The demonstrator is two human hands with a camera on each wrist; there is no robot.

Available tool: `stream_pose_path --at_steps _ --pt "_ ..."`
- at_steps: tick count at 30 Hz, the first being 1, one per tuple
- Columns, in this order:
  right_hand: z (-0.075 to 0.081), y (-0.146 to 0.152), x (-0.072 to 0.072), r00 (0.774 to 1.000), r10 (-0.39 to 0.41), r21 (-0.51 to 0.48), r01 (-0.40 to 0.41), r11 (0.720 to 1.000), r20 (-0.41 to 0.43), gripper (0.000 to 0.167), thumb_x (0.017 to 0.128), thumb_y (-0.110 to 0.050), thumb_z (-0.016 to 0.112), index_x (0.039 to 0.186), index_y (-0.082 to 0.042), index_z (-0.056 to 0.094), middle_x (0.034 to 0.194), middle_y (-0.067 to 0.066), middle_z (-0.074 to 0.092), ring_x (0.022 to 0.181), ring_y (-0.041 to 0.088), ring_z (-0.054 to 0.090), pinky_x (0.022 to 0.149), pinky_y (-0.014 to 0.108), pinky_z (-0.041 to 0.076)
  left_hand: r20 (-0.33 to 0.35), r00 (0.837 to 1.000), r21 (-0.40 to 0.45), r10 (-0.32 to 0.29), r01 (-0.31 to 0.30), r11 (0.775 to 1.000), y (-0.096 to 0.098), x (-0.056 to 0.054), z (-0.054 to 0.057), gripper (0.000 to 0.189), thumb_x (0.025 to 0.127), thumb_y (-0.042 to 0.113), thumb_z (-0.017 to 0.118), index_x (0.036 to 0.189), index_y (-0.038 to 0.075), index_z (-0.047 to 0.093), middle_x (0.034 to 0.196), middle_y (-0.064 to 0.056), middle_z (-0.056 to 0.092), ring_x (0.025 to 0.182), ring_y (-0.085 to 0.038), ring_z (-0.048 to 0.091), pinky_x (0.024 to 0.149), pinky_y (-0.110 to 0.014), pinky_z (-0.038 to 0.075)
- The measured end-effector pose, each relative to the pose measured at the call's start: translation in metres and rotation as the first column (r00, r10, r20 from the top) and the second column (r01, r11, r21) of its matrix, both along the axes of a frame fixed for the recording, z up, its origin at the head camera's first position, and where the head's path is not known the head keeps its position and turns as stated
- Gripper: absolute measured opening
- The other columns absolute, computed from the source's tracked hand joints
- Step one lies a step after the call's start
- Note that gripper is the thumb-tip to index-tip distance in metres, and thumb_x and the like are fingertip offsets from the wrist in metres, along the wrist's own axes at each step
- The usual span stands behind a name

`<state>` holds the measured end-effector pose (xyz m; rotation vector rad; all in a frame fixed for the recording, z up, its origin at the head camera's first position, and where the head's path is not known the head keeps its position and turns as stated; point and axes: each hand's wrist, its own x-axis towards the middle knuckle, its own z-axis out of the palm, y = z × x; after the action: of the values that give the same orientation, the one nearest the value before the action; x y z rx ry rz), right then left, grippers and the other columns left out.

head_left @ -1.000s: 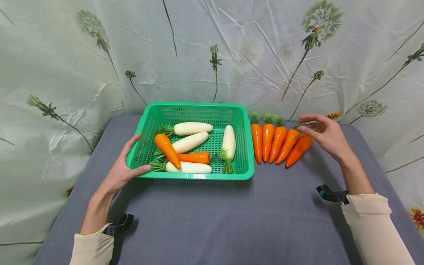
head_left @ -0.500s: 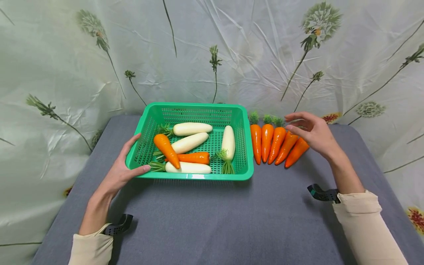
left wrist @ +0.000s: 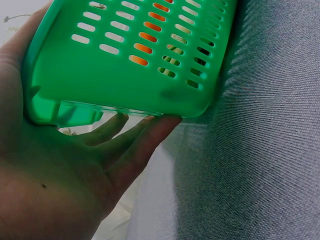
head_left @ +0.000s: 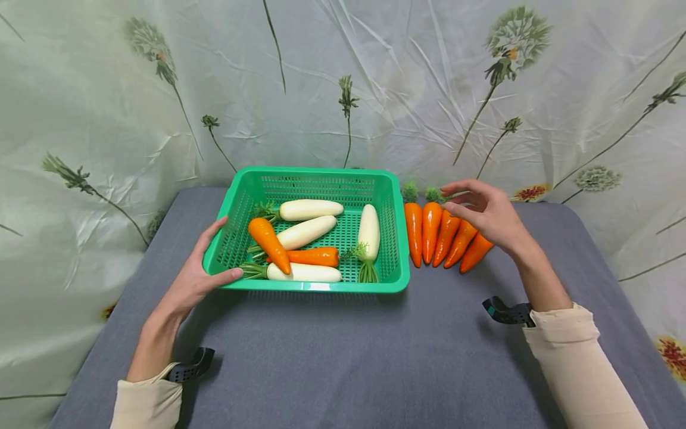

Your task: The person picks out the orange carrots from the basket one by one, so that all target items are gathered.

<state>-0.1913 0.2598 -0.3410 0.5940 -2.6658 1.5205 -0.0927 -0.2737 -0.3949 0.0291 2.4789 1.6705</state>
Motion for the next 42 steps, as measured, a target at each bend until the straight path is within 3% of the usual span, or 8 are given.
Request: stream_pose_path --at_steps 6,15,18,31,35,42 --pt "0.004 -0.010 0.002 0.999 0.005 0.030 -0.006 1.000 0.036 0.034 0.101 -0.017 0.069 0.134 -0.010 0.065 0.131 0.001 0.066 0.109 0.002 0.064 0.088 0.014 0.053 0.001 1.000 0.007 0.001 -0.001 1.000 -0.001 0.000 -0.001 0.102 0.091 0.014 0.077 0.165 0.046 0.014 0.177 -0.005 0.006 0.152 -0.036 0.020 0.117 -0.069 0.019" --pt "0.007 -0.020 0.000 0.998 0.055 0.013 -0.055 0.998 0.035 0.035 0.101 -0.014 0.069 0.134 -0.003 0.064 0.128 0.000 0.068 0.108 -0.001 0.066 0.089 0.015 0.053 -0.004 1.000 0.017 0.000 0.000 1.000 0.000 0.000 0.000 0.102 0.091 0.013 0.077 0.165 0.045 0.014 0.177 -0.005 0.005 0.153 -0.038 0.017 0.117 -0.071 0.017" --pt "0.006 -0.025 0.001 0.996 0.073 0.008 -0.074 0.997 0.045 0.033 0.101 -0.013 0.068 0.133 -0.004 0.064 0.127 -0.001 0.068 0.108 0.001 0.067 0.089 0.016 0.054 -0.001 1.000 0.015 0.000 0.000 1.000 0.000 0.000 0.000 0.102 0.091 0.014 0.077 0.165 0.045 0.014 0.177 -0.005 0.005 0.152 -0.038 0.019 0.117 -0.071 0.018" --pt "-0.002 -0.053 0.006 0.985 0.145 -0.046 -0.141 0.989 0.099 0.034 0.100 -0.011 0.068 0.133 -0.003 0.064 0.134 0.016 0.063 0.111 0.008 0.066 0.093 0.020 0.055 -0.006 1.000 0.022 0.002 -0.001 1.000 0.000 0.000 -0.001 0.102 0.091 0.014 0.077 0.165 0.045 0.015 0.177 -0.004 0.002 0.154 -0.039 0.015 0.117 -0.073 0.016" --pt "-0.005 -0.061 0.006 0.981 0.153 -0.038 -0.149 0.988 0.121 0.034 0.101 -0.015 0.069 0.133 -0.005 0.065 0.136 0.014 0.064 0.112 0.007 0.067 0.093 0.022 0.056 -0.006 1.000 0.024 0.003 -0.002 1.000 -0.001 0.000 -0.001 0.102 0.091 0.013 0.077 0.165 0.045 0.014 0.177 -0.003 0.002 0.155 -0.039 0.013 0.118 -0.074 0.014" --pt "-0.007 -0.079 0.007 0.967 0.221 -0.075 -0.213 0.974 0.130 0.033 0.099 -0.008 0.069 0.131 -0.002 0.064 0.136 0.020 0.063 0.111 0.016 0.069 0.090 0.026 0.058 -0.006 1.000 0.007 0.006 -0.006 1.000 -0.002 -0.001 -0.001 0.103 0.091 0.015 0.078 0.165 0.045 0.014 0.177 -0.001 -0.001 0.158 -0.039 0.007 0.117 -0.076 0.012"
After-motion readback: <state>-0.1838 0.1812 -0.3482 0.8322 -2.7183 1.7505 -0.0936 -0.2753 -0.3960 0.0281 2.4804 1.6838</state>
